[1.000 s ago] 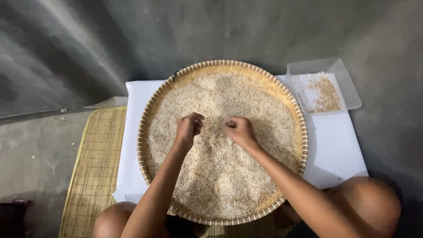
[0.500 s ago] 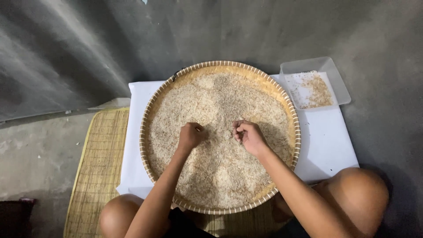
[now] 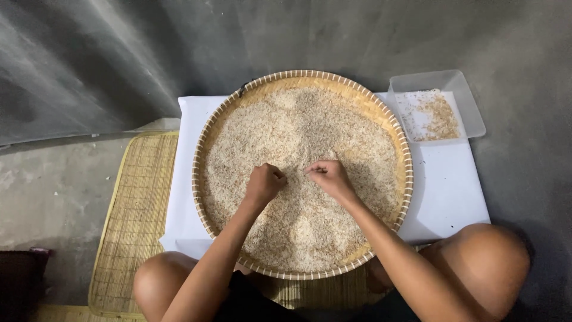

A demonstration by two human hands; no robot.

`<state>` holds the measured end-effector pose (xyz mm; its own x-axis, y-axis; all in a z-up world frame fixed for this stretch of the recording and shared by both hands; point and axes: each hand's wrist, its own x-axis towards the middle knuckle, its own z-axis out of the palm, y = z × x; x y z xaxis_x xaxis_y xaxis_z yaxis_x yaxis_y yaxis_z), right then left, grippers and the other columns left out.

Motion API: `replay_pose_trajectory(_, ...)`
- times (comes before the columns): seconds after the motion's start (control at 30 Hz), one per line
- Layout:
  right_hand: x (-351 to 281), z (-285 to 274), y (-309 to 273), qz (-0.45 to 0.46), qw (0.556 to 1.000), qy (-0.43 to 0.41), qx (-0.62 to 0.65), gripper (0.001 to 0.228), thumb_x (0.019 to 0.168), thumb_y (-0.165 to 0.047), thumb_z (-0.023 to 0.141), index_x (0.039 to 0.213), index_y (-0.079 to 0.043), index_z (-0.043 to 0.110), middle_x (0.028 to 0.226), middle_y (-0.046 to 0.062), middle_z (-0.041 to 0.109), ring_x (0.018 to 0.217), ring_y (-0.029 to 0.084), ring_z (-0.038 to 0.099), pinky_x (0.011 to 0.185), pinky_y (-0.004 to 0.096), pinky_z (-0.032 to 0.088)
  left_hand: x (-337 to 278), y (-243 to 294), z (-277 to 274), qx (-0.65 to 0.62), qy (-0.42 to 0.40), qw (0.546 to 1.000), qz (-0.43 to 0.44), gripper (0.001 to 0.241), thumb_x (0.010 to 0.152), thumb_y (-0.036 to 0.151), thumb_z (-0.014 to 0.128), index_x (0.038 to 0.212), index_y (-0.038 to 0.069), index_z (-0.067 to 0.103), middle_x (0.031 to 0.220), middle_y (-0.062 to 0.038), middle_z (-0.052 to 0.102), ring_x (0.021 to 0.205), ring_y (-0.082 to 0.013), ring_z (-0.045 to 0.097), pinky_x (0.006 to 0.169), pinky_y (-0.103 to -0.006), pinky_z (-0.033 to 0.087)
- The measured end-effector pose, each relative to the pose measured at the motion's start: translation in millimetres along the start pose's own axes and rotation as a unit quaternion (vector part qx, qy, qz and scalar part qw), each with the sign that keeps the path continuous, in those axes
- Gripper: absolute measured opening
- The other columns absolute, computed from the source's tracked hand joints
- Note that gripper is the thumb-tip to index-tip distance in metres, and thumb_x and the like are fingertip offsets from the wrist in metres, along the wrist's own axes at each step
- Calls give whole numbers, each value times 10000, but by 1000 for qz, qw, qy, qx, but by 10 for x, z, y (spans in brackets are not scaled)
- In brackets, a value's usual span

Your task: The person sorts through a tray of rice by hand, shifting the grains with both hands and picking out debris, then placing the debris into a separate container.

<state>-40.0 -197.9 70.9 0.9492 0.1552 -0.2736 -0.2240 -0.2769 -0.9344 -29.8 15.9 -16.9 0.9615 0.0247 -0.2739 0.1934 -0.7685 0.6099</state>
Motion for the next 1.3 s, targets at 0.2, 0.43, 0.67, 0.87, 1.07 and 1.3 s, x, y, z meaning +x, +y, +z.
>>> replay_pose_trajectory(0.2,20,165,32,-38,956,-11,-290,237,848,-301,714,1023,-179,818,939,87,787,922,338,748,795,442,606,-21,222,-205,-356,-22,922,-150,240,795,140,675,964,26,802,719,-131,680,624,-198,582,556,-316,483)
replay_pose_trajectory(0.43,144,163,184,4,985,44,-169,166,736,-294,742,863,-227,825,796,41,764,825,259,726,721,387,568,204,75,-212,-617,-88,764,-168,235,703,242,526,881,113,609,704,-46,597,625,-166,575,586,-293,409)
replay_pose_trajectory(0.67,82,-179,-117,64,984,2,164,146,804,-134,641,854,-28,728,635,92,591,574,164,543,489,263,388,-41,349,-108,-89,-44,994,39,222,815,211,750,1011,141,825,829,-179,770,855,-412,743,751,-457,587)
replay_pose_trajectory(0.87,56,-167,-48,14,964,-8,-264,165,824,-207,690,916,-153,816,767,110,744,795,315,717,707,417,557,51,274,117,-22,-54,996,70,164,816,250,759,944,174,826,819,-81,783,855,-347,757,776,-469,608)
replay_pose_trajectory(1.07,151,-66,270,-37,969,1,-244,173,823,-212,720,930,-115,816,819,156,749,816,345,722,739,462,576,218,224,-147,-567,-92,808,-132,201,746,177,592,910,85,665,725,-53,601,647,-171,572,545,-284,428)
replay_pose_trajectory(1.3,672,-292,760,90,876,5,474,190,708,-103,609,888,-88,668,759,118,669,660,213,644,551,289,490,74,419,-187,-271,0,962,-43,199,859,294,708,940,152,821,754,-79,750,646,-190,680,593,-318,489)
